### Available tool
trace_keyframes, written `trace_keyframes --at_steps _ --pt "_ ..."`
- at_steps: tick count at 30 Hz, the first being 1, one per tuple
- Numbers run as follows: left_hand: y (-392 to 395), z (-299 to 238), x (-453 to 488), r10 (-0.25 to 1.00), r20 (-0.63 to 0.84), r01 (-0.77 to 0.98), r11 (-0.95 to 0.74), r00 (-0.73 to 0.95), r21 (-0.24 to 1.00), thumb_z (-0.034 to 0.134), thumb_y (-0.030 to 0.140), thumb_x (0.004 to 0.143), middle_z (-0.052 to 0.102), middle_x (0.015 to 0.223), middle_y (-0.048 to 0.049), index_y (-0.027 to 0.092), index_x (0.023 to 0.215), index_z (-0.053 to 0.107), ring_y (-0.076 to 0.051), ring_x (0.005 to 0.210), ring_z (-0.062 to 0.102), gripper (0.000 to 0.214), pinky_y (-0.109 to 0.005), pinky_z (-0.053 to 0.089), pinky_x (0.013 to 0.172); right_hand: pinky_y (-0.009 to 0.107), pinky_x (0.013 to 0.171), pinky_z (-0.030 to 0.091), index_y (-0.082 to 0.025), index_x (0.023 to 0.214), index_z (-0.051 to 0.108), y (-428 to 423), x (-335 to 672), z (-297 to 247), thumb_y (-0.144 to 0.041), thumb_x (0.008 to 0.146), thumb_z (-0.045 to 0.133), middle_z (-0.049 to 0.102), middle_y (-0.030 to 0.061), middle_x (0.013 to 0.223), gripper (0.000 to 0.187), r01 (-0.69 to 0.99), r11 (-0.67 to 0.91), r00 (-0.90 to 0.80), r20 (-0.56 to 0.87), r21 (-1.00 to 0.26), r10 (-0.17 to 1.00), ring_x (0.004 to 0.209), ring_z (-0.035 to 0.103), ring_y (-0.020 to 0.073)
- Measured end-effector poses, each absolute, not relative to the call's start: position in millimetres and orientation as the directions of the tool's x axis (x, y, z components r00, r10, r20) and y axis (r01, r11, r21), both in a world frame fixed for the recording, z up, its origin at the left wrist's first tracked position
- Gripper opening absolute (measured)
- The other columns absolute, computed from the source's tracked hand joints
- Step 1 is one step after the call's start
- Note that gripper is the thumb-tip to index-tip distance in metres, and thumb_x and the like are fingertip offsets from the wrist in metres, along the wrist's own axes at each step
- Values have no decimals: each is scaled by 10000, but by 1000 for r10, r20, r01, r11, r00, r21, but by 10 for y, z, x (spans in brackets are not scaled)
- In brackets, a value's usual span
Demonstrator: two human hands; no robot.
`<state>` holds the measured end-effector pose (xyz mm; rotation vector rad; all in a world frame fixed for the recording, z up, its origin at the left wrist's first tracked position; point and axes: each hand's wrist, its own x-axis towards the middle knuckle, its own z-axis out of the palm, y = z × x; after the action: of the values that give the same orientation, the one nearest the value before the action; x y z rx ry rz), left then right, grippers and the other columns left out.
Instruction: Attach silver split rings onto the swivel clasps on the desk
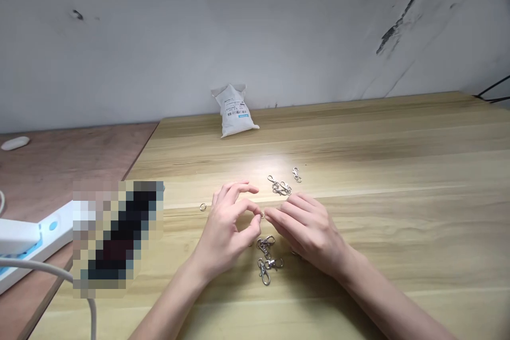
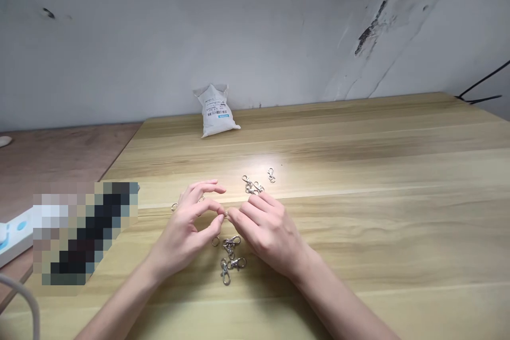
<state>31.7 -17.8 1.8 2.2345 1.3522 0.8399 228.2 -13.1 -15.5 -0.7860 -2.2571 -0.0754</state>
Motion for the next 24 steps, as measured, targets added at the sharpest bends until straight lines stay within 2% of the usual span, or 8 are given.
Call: trace_keyframes --at_steps 4,8,12,16,20,24 --pt "-181 -29 324 869 298 690 -496 396 527 559 149 856 590 1214 -35 226 851 609 -254 1273 436 92 -451 357 1021 279 609 346 -107 973 668 -195 2200 -198 -56 921 503 601 38 690 180 489 823 -531 651 -287 543 653 433 146" --pt "-152 -28 258 837 335 735 -543 433 406 547 144 859 605 1202 -47 211 826 609 -260 1254 455 97 -460 344 1027 280 610 373 -108 929 663 -207 2159 -201 -54 900 526 625 47 719 149 412 848 -566 636 -333 525 655 438 147" --pt "-35 8 46 842 377 801 -508 386 315 548 156 850 612 1170 -69 199 819 625 -276 1210 485 93 -469 391 990 275 617 387 -126 918 658 -81 2285 -244 -87 922 506 628 51 738 157 491 772 -504 590 -405 630 686 486 149" --pt "79 -15 -150 822 331 810 -544 463 218 524 153 866 626 1124 -78 187 810 611 -262 1121 530 109 -438 445 904 288 651 409 -157 929 666 37 2404 -334 -135 949 470 634 62 796 198 558 694 -513 468 -455 719 755 516 166" --pt "100 -51 -206 798 252 768 -599 548 225 514 138 868 645 1041 -49 193 821 609 -207 990 566 119 -388 459 856 299 678 412 -169 937 670 41 2392 -390 -152 950 475 620 64 842 196 575 663 -503 431 -479 749 783 520 169" --pt "64 -6 -185 812 161 750 -581 561 314 505 131 865 636 1009 -33 202 871 616 -182 927 573 132 -360 462 824 305 689 407 -174 963 667 16 2376 -394 -146 945 477 602 66 866 192 575 665 -520 413 -477 747 796 515 172"
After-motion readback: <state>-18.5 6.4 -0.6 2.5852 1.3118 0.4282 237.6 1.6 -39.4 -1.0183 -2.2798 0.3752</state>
